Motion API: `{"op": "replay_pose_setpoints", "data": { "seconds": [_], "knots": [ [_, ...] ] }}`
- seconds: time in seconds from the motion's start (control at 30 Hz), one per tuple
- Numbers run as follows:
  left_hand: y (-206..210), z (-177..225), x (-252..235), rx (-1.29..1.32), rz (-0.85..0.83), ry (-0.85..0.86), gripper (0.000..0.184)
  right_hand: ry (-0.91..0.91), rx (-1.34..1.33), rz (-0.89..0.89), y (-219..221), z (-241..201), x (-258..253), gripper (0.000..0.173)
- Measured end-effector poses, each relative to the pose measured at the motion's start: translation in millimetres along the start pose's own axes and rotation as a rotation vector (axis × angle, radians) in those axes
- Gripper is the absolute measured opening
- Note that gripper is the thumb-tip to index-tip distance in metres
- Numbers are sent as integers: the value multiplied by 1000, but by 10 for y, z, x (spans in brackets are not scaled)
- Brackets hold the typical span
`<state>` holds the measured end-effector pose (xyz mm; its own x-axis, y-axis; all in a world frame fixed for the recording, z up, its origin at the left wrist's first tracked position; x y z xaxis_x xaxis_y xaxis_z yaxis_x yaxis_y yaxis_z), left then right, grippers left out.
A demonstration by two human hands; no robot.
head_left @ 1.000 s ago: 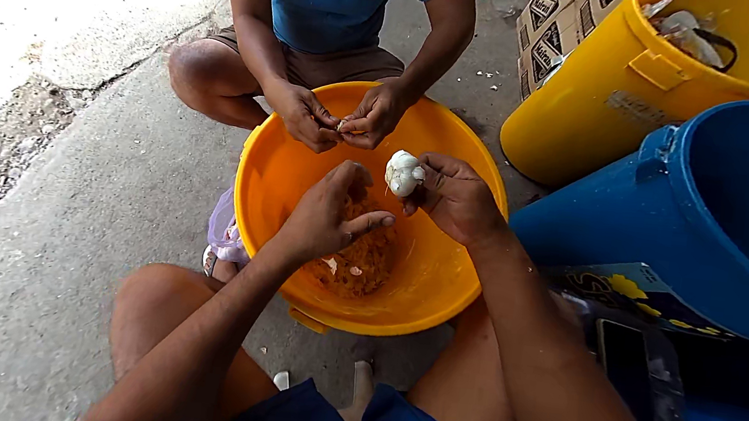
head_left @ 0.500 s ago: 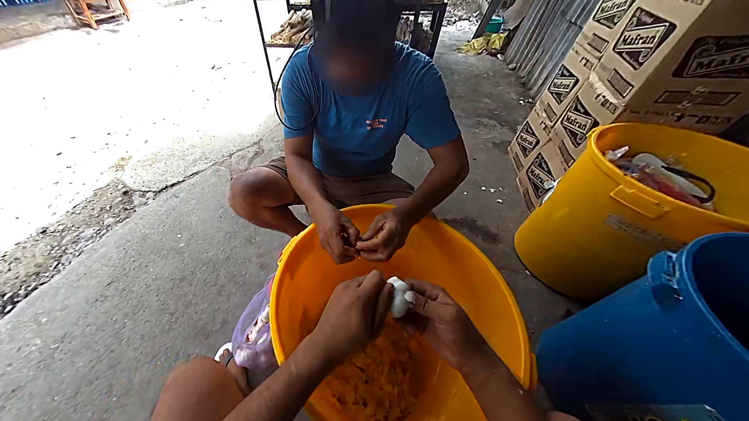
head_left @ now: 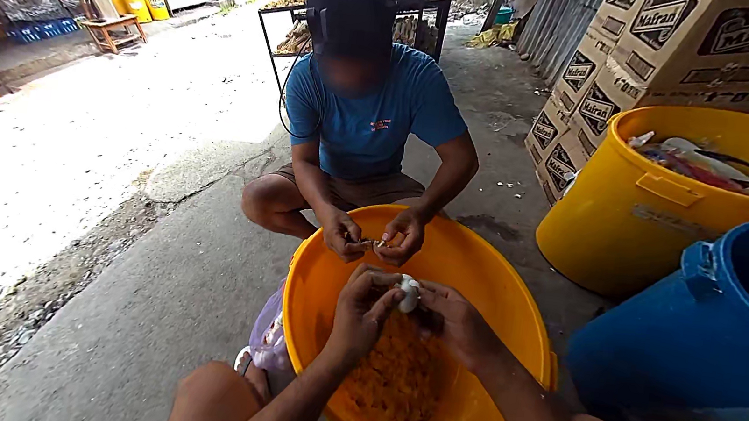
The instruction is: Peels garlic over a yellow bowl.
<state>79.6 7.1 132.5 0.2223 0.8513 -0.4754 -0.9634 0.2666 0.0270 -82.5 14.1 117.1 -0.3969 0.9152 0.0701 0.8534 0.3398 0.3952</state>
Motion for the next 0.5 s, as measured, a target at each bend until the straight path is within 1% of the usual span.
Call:
{"op": "replay_pose_setpoints", "data": {
  "seconds": [0.07,0.13,0.17,0.27,0.33,0.4,0.5],
  "knots": [
    [-9,-6,3,72,37,-11,12,7,-69,2,27,43,5,34],
    [-10,-16,-25,68,47,-17,7,14,-118,6,46,79,-2,34],
    [-12,-12,-52,17,45,-6,7,17,-139,5,57,88,-11,34],
    [-38,17,-152,-249,15,62,11,2,-182,-8,91,77,-48,35],
    [-58,43,-163,-345,-10,64,13,-27,-204,-35,116,43,-46,36],
    [-59,62,-157,-354,-31,14,14,-62,-224,-56,119,-19,-14,37],
    [-51,91,-151,-322,-52,-29,8,-90,-231,-47,59,-98,18,38]
  ]
}}
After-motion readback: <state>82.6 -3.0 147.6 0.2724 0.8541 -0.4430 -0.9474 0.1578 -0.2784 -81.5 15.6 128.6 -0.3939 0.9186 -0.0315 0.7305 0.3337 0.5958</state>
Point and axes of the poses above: each hand's wrist, its own x-axis away from the middle knuckle, its own y-axis out of the palm, z = x × y, the point moved 5 cm from there along -x, towards the middle knuckle, and after that the axes turned 1 degree about -z, right-handed, at the moved point
